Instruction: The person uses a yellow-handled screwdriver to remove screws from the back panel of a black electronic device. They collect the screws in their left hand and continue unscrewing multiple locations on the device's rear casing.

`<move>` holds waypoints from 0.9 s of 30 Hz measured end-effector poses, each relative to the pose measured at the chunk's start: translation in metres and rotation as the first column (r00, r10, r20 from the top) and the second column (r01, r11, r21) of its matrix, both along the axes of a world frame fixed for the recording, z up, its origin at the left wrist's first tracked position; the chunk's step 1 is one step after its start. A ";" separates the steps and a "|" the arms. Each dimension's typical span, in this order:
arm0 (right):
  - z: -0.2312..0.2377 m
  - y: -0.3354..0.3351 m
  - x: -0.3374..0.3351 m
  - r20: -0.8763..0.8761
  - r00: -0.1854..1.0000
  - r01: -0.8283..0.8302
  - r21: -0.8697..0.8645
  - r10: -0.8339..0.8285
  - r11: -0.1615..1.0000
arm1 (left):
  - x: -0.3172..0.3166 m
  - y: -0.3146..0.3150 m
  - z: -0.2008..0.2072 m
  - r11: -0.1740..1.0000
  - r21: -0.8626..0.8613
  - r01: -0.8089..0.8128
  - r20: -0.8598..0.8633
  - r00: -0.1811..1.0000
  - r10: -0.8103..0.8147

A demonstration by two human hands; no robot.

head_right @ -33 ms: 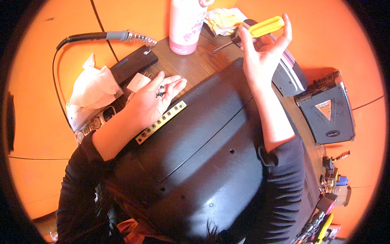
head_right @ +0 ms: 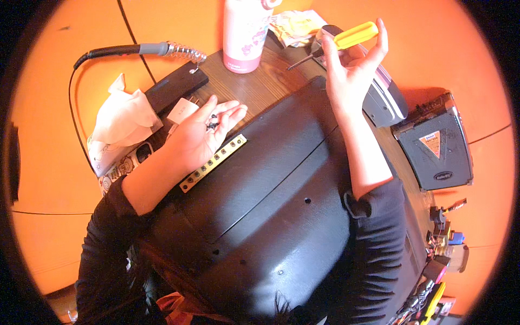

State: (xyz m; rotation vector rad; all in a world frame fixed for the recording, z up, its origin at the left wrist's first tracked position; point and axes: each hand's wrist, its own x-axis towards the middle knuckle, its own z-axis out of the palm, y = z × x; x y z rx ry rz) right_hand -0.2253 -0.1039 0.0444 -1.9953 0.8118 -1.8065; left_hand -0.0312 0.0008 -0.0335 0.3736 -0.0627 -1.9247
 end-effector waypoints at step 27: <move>-0.016 -0.029 -0.021 -0.393 0.759 0.513 -0.130 -0.519 0.848 | -0.002 -0.001 -0.004 0.998 -0.006 0.070 0.132 0.989 -0.068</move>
